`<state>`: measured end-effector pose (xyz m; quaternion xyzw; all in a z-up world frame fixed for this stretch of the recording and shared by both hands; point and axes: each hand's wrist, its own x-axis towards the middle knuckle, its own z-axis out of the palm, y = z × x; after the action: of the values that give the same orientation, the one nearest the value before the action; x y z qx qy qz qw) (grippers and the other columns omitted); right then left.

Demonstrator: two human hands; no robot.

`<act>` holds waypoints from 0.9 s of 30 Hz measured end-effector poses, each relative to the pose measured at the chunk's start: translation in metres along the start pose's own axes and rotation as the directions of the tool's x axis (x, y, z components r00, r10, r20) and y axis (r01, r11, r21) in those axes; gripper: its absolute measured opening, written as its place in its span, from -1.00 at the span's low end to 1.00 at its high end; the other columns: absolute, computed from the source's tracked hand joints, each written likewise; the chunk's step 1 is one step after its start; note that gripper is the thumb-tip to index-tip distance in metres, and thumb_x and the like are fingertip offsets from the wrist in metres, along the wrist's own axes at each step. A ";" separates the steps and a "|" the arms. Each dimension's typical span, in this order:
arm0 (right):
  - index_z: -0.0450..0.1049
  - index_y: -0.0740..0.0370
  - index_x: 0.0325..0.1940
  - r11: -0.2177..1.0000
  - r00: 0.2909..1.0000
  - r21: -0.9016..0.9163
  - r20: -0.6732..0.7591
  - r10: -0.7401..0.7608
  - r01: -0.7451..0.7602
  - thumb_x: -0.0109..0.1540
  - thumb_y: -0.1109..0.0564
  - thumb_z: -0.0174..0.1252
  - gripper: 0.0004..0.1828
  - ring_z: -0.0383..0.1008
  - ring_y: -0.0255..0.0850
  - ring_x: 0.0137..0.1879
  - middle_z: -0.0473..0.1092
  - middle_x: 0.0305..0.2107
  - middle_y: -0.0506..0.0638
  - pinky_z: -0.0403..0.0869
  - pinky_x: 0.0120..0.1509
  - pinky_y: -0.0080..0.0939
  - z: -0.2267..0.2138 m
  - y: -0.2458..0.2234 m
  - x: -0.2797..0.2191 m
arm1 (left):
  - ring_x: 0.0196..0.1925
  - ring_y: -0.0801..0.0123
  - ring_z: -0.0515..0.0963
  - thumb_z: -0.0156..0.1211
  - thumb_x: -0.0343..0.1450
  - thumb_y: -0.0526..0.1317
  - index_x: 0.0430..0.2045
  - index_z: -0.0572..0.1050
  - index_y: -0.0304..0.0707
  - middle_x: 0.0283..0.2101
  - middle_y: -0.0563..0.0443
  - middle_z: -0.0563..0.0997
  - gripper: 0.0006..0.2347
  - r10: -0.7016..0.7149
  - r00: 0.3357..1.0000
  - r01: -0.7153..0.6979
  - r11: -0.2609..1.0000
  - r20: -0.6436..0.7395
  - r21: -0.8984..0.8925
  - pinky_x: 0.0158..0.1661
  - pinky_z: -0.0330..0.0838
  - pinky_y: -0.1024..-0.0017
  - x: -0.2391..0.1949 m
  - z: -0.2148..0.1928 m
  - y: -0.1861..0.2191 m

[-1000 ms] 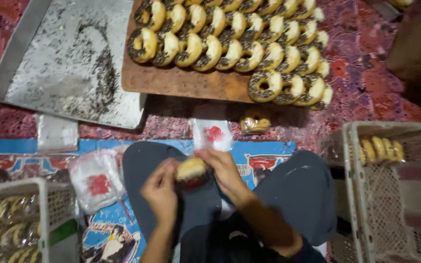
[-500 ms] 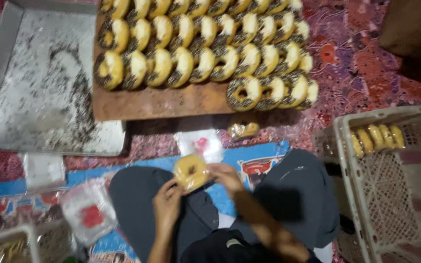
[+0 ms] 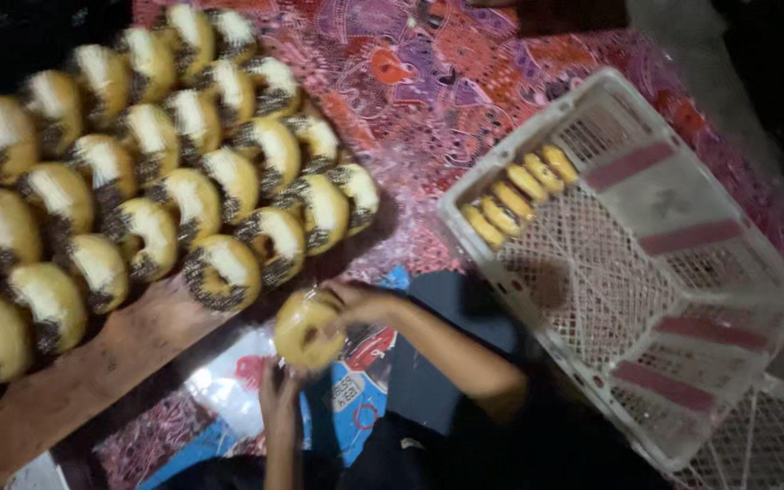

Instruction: The person sits on the floor and individually places donuts into small plastic bags. They then place the packaged donuts into a white plastic crate.

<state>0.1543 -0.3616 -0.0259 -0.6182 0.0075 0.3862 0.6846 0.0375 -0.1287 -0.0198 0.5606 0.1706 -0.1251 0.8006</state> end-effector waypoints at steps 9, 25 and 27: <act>0.47 -0.07 0.04 -0.074 0.695 -0.972 -0.105 -0.712 -0.222 0.08 -0.07 0.20 -0.56 0.45 -0.06 0.20 0.48 0.02 -0.05 0.22 0.29 0.44 -0.095 -0.086 -0.372 | 0.45 0.11 0.31 0.24 0.36 -0.31 0.30 0.28 -0.42 0.38 -0.24 0.34 -0.45 -0.082 0.871 -0.074 0.952 0.484 0.296 0.35 0.14 0.15 -0.066 0.050 0.019; 0.22 0.32 0.45 0.906 0.712 -0.381 -0.688 -0.143 -0.186 0.09 -0.25 0.40 0.01 0.29 0.06 0.45 0.27 0.32 0.29 0.27 0.49 0.01 -0.218 0.047 -0.285 | 0.28 0.10 0.53 0.14 0.42 -0.42 0.23 0.33 -0.46 0.22 -0.36 0.54 -0.57 -0.066 0.932 -0.101 0.897 0.356 0.429 0.26 0.34 0.18 -0.034 -0.067 -0.052; 0.23 0.32 0.41 0.916 0.728 -0.373 -0.668 -0.156 -0.145 0.09 -0.21 0.40 -0.04 0.31 0.04 0.38 0.30 0.26 0.27 0.29 0.44 0.01 -0.211 0.047 -0.297 | 0.25 0.11 0.55 0.14 0.41 -0.43 0.22 0.34 -0.46 0.19 -0.36 0.56 -0.57 -0.100 0.946 -0.055 0.887 0.307 0.459 0.24 0.35 0.19 -0.034 -0.066 -0.060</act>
<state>0.0195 -0.6989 0.0295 -0.8430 0.1785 0.1214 0.4926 -0.0255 -0.0868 -0.0779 0.7047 0.0096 -0.2613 0.6596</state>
